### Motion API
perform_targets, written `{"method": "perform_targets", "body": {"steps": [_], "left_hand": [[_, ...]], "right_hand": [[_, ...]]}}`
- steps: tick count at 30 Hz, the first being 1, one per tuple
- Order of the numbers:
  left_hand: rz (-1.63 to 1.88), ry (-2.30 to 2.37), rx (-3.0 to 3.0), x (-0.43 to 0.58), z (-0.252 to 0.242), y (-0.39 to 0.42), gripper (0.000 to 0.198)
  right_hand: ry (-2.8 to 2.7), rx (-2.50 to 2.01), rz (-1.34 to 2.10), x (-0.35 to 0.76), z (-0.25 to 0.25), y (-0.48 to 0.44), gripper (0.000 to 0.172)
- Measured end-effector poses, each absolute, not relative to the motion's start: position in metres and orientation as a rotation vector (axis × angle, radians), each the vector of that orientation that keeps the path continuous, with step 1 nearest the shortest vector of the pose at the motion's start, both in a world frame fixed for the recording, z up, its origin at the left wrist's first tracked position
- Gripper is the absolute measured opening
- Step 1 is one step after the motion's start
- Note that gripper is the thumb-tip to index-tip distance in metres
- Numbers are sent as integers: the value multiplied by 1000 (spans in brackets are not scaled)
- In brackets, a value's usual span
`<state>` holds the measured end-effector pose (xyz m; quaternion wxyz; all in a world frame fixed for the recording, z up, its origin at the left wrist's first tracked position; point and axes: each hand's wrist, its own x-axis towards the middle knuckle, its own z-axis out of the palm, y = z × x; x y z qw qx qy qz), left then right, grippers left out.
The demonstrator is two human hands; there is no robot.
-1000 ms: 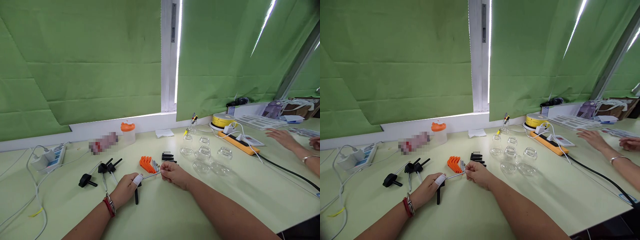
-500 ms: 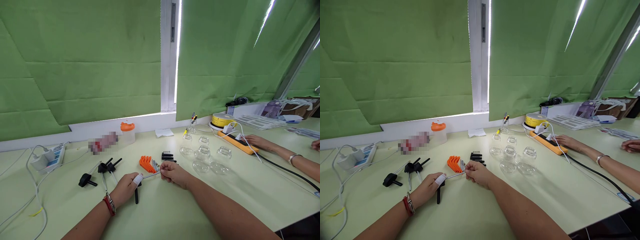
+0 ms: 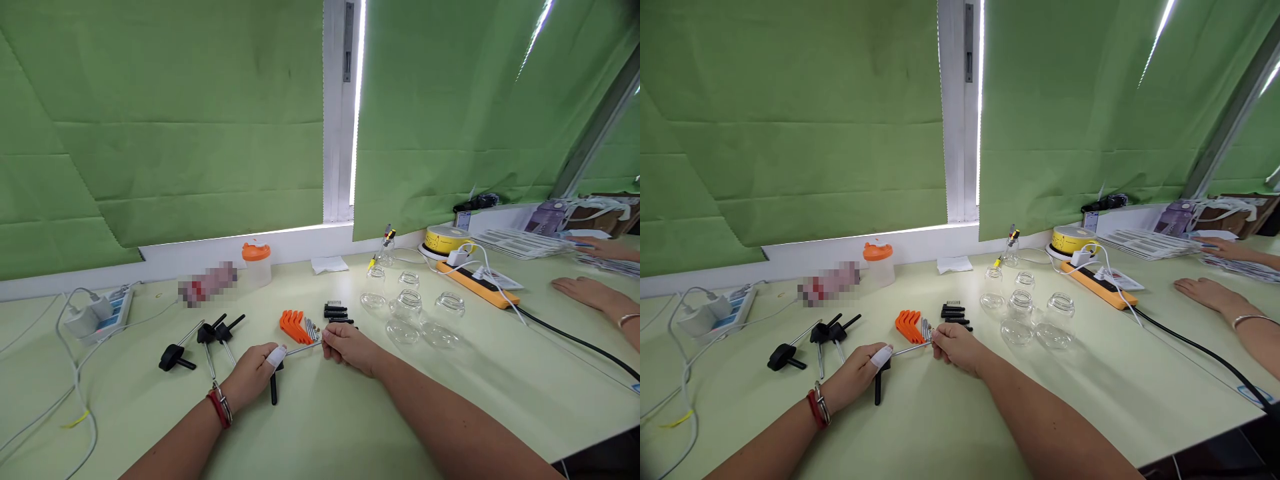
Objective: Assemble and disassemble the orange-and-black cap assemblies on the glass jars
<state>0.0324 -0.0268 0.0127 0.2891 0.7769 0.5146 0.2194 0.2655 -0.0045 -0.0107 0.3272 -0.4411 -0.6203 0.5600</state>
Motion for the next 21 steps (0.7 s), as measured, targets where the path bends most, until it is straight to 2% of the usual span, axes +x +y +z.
{"method": "perform_targets", "body": {"steps": [3,6,15,21], "left_hand": [[589,1370,2074,32,12,-26,31],[583,1371,2076,32,11,-26,34],[597,1357,2074,31,10,-25,34],[590,1357,2100,31,10,-25,33]], "right_hand": [[-1611,-1104,1513,267,-9,-5,23],[-1623,-1070,1509,268,-8,-6,21],[-1682,-1133,1448,266,-7,-7,34],[-1626,-1096,1502,267,-7,-6,22]]}}
